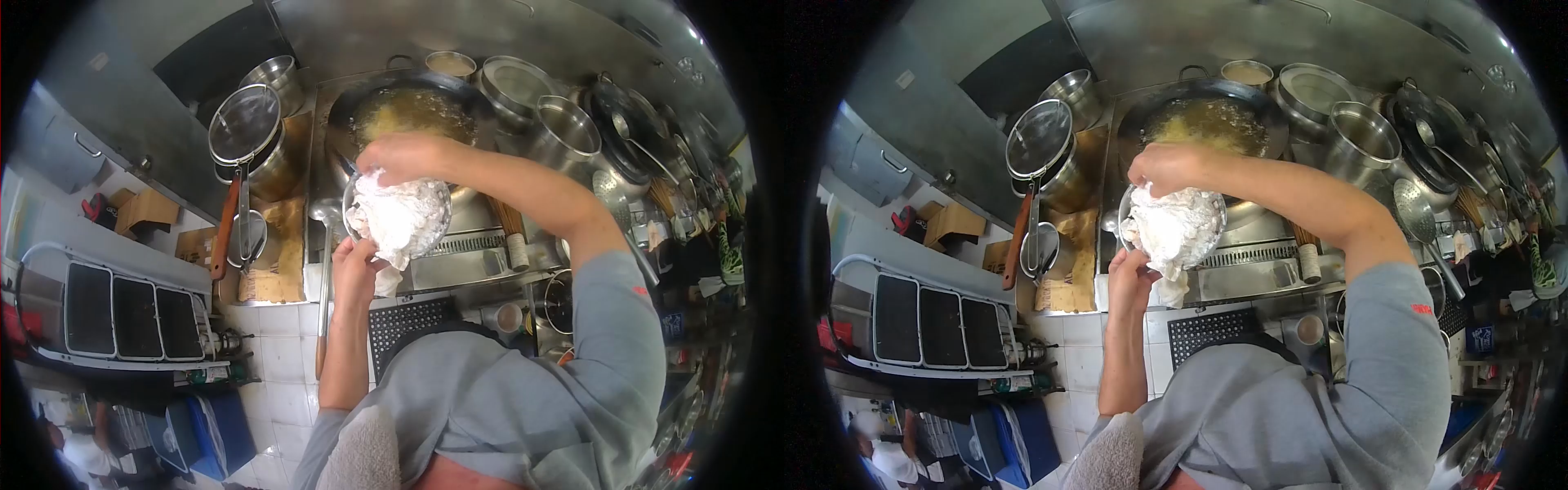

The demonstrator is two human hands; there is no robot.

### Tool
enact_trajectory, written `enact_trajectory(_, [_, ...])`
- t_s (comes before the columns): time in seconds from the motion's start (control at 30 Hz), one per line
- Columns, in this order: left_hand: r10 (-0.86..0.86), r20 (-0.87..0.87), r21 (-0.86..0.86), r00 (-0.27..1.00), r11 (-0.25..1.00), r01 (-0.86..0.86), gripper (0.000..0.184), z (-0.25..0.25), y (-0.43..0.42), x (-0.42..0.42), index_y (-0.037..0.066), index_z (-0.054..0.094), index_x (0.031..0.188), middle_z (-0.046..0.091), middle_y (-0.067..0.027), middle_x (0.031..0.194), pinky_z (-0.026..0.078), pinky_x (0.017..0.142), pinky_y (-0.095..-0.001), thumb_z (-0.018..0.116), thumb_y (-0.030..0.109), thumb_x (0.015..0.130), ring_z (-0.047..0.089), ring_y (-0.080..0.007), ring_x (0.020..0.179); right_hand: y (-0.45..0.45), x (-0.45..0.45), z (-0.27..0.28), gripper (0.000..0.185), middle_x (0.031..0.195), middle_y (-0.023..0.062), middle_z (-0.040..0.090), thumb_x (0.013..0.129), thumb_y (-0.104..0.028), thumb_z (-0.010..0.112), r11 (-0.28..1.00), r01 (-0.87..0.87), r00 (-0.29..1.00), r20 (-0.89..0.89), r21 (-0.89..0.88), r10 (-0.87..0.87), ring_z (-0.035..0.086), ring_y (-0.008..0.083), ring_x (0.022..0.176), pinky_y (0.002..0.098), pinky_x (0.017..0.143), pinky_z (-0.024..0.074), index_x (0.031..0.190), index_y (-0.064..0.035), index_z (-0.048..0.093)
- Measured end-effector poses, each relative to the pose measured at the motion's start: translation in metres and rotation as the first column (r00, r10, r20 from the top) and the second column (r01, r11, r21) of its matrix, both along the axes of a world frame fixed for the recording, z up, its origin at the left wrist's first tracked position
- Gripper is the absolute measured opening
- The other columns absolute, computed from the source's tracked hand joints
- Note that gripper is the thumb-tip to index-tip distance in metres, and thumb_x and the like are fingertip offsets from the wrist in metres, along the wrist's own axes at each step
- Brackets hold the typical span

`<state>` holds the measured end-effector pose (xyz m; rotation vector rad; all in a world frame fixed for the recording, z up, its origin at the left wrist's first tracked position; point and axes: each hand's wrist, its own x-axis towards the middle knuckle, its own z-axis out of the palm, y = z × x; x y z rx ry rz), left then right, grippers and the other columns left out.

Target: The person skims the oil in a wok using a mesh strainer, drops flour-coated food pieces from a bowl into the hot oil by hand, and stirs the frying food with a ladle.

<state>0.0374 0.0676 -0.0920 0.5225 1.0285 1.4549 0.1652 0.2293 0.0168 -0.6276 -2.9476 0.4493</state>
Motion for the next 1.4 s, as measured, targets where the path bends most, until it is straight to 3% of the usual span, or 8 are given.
enact_trajectory(0.47, [0.006,0.024,0.013,1.0,1.0,-0.007,0.019,-0.006,-0.004,-0.002,0.001,0.06,0.093,0.063,-0.0066,0.088,0.053,0.061,-0.0313,0.049,0.002,0.077,0.062,-0.0146,0.074,-0.022,-0.004,-0.011,0.024,0.086,0.0139,0.065,0.071,-0.008,0.061,0.982,0.171,0.977,-0.117,-0.085,-0.18,0.062,0.0329,0.083,0.042,0.07,0.0477,0.095,-0.0073,0.062])
enact_trajectory(0.77, [0.002,0.058,-0.018,0.998,1.0,-0.001,0.019,-0.01,0.001,-0.005,0.001,0.06,0.094,0.064,-0.007,0.089,0.053,0.064,-0.0326,0.05,0.003,0.078,0.062,-0.0152,0.077,0.011,0.013,0.027,0.023,0.085,0.0129,0.065,0.07,-0.01,0.063,0.999,0.051,0.992,-0.118,0.009,-0.049,0.063,0.0292,0.078,0.0388,0.067,0.0483,0.093,-0.0052,0.063])
enact_trajectory(0.83, [0.031,0.064,-0.028,0.997,0.999,-0.029,0.018,-0.006,0.005,-0.004,0.001,0.06,0.094,0.063,-0.0066,0.089,0.053,0.065,-0.0331,0.051,0.003,0.078,0.061,-0.0152,0.077,0.043,0.026,0.045,0.023,0.08,0.0113,0.066,0.068,-0.015,0.067,0.995,0.101,0.981,-0.166,-0.002,-0.1,0.064,0.0265,0.076,0.0374,0.067,0.0498,0.09,-0.007,0.066])
enact_trajectory(0.9, [0.027,0.049,-0.024,0.998,0.999,-0.026,0.02,-0.01,0.006,-0.008,0.002,0.059,0.097,0.063,-0.0058,0.091,0.052,0.062,-0.0313,0.053,0.006,0.079,0.06,-0.014,0.079,0.05,0.046,0.075,0.022,0.08,0.0107,0.066,0.068,-0.015,0.068,0.902,0.362,0.899,-0.166,-0.236,-0.404,0.064,0.026,0.074,0.0376,0.066,0.05,0.089,-0.0077,0.065])
enact_trajectory(1.0, [0.082,0.047,-0.055,0.996,0.995,-0.08,0.023,-0.008,-0.004,-0.013,0.002,0.059,0.099,0.062,-0.0047,0.092,0.051,0.06,-0.03,0.05,0.004,0.077,0.06,-0.0128,0.079,0.089,0.067,0.037,0.023,0.083,0.0121,0.066,0.068,-0.014,0.067,0.92,0.38,0.913,-0.2,0.102,-0.355,0.064,0.0281,0.076,0.0379,0.067,0.0507,0.09,-0.0089,0.066])
enact_trajectory(1.2, [0.167,0.014,-0.126,0.986,0.978,-0.164,0.027,-0.012,-0.03,-0.027,0.003,0.059,0.099,0.062,-0.0043,0.094,0.049,0.059,-0.029,0.047,0.002,0.075,0.06,-0.0125,0.081,0.146,0.084,-0.106,0.02,0.093,0.0162,0.065,0.07,-0.006,0.059,0.831,0.503,0.756,0.343,0.24,-0.557,0.062,0.0326,0.091,0.0417,0.082,0.049,0.088,-0.0072,0.067])
enact_trajectory(1.3, [0.165,0.027,-0.109,0.986,0.981,-0.161,0.025,-0.009,-0.037,-0.029,0.003,0.058,0.099,0.061,-0.0033,0.092,0.049,0.063,-0.0314,0.049,0.003,0.076,0.058,-0.0121,0.079,0.155,0.102,-0.102,0.024,0.093,0.0171,0.065,0.07,-0.003,0.058,0.644,0.762,0.623,0.194,0.072,-0.758,0.063,0.0337,0.087,0.0406,0.08,0.0501,0.091,-0.0058,0.068])
enact_trajectory(1.4, [0.169,0.041,-0.137,0.985,0.977,-0.162,0.02,-0.021,-0.038,-0.035,0.005,0.058,0.096,0.059,-0.0018,0.087,0.048,0.066,-0.0339,0.05,0.004,0.078,0.055,-0.0116,0.076,0.213,0.116,-0.104,0.025,0.095,0.016,0.066,0.076,-0.002,0.055,0.78,0.574,0.815,-0.087,0.248,-0.572,0.064,0.0324,0.084,0.0382,0.078,0.052,0.097,-0.0052,0.067])
